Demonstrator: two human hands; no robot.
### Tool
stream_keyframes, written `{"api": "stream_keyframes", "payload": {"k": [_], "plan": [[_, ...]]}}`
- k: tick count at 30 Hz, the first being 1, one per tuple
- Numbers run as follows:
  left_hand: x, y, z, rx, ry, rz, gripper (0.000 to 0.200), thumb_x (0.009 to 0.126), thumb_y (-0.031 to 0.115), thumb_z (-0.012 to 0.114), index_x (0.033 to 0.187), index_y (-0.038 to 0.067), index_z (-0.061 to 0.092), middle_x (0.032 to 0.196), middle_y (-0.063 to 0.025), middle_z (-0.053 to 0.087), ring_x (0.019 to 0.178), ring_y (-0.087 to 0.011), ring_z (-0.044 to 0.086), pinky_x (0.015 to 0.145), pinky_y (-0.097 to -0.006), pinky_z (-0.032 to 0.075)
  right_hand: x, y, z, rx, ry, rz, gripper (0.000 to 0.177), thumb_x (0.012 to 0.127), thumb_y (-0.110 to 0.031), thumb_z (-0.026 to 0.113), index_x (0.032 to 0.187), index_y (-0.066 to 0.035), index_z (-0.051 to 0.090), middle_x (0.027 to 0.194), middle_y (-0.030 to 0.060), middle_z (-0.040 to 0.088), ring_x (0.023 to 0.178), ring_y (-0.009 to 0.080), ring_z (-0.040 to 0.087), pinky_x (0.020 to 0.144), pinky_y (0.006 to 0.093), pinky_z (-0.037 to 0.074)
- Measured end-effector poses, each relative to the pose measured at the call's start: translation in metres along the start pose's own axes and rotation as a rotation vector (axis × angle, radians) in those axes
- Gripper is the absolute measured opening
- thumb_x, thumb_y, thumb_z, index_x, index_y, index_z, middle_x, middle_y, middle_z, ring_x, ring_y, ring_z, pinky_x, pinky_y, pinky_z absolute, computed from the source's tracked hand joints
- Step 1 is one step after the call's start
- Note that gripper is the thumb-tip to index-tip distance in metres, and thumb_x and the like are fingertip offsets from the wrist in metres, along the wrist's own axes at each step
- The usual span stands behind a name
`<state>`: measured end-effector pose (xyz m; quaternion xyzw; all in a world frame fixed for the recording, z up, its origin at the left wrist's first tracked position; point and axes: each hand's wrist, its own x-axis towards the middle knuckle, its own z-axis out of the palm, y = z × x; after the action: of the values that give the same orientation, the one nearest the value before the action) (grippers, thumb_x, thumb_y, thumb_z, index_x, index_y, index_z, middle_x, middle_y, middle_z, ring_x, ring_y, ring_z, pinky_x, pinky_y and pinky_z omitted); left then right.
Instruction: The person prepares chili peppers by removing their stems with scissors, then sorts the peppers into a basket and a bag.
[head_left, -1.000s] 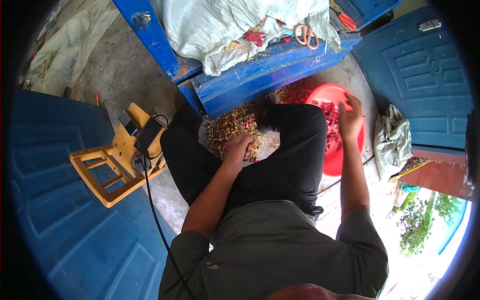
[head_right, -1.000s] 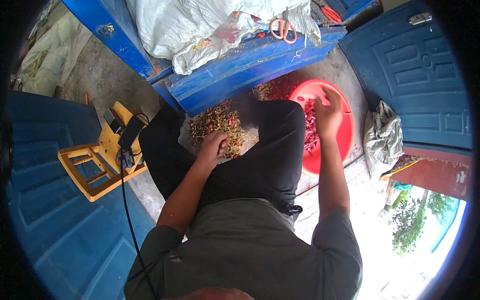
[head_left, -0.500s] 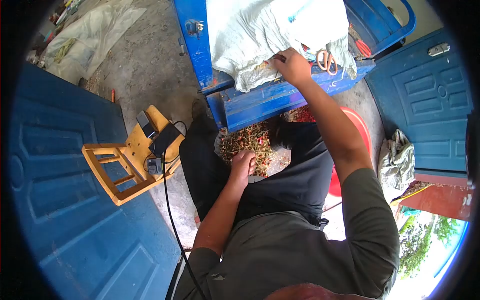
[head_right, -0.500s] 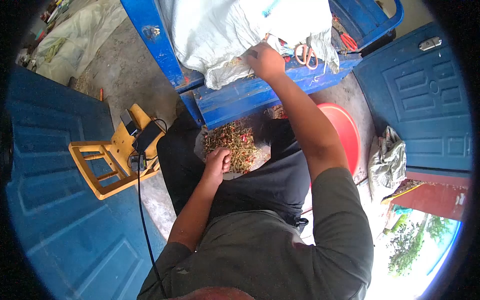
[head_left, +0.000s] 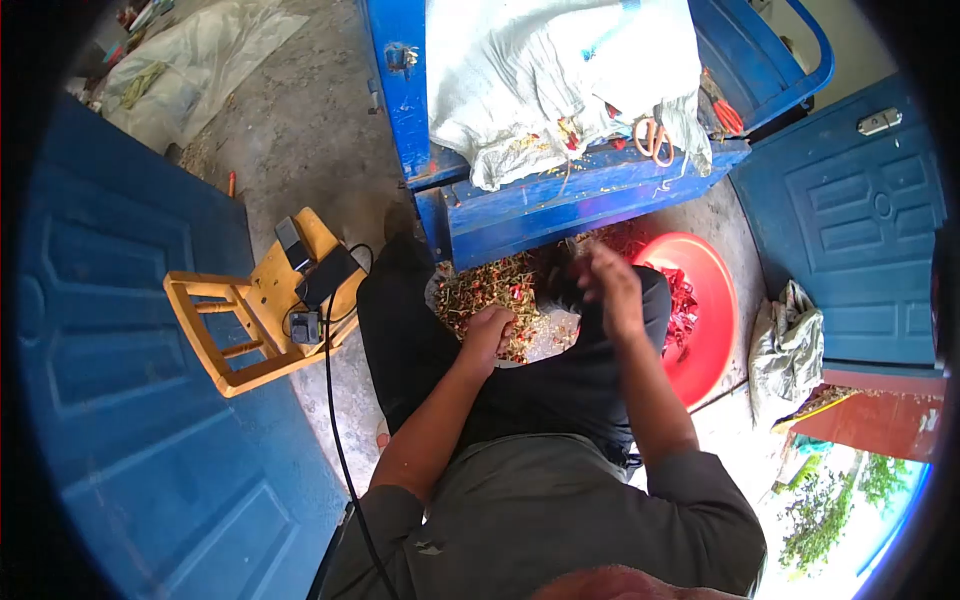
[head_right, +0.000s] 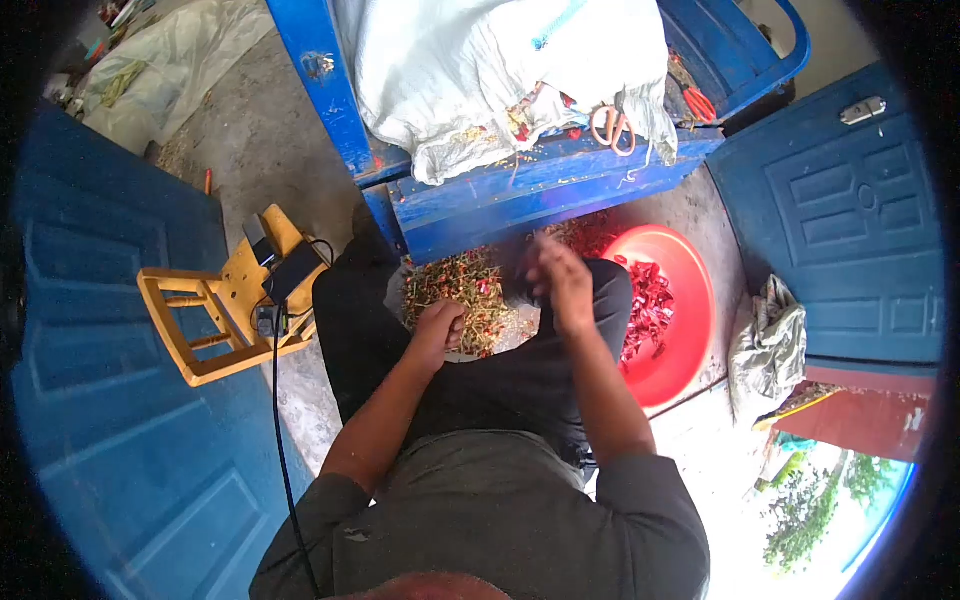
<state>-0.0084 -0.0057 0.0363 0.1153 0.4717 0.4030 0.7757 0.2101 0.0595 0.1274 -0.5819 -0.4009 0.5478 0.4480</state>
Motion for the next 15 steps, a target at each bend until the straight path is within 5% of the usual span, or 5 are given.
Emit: {"api": "stream_keyframes", "payload": {"k": [2,7,11,15], "plan": [[0.006,-0.008,0.0,0.071,0.023,-0.02,0.014,0.092,0.019,0.059,0.082,0.012,0.054,0.065,0.0038,0.046,0.049,-0.0067,0.037,0.043,-0.0255,0.027,-0.022,0.022,0.004,0.01,-0.152,0.248,0.039,0.094,-0.019,0.064,0.13,-0.003,0.063,0.107,0.0058,0.07,0.088,0.0139,0.065,0.073,0.029,0.053],[0.018,-0.024,-0.008,0.095,0.05,0.055,0.015,0.092,0.019,0.06,0.08,0.01,0.06,0.068,0.0021,0.052,0.056,-0.0087,0.048,0.048,-0.0261,0.037,-0.052,0.053,0.024,0.025,-0.61,0.464,0.048,0.087,-0.012,0.071,0.133,-0.002,0.059,0.108,0.0063,0.07,0.092,0.0135,0.067,0.08,0.0299,0.056],[0.007,-0.016,-0.004,0.016,0.078,0.107,0.015,0.092,0.018,0.059,0.084,0.006,0.062,0.076,-0.001,0.057,0.067,-0.0116,0.056,0.059,-0.0292,0.046,-0.06,0.056,0.043,-0.079,-0.611,0.435,0.043,0.089,-0.01,0.073,0.13,-0.001,0.062,0.102,0.0052,0.071,0.081,0.0121,0.067,0.075,0.0258,0.056],[0.008,-0.015,-0.012,-0.028,0.085,0.159,0.015,0.092,0.017,0.058,0.084,0.007,0.063,0.076,-0.0015,0.058,0.066,-0.0115,0.056,0.058,-0.0284,0.045,-0.061,0.069,0.064,-0.158,-0.537,0.305,0.037,0.086,-0.009,0.076,0.121,-0.002,0.069,0.105,0.0067,0.071,0.087,0.0139,0.067,0.08,0.0272,0.054]]}}
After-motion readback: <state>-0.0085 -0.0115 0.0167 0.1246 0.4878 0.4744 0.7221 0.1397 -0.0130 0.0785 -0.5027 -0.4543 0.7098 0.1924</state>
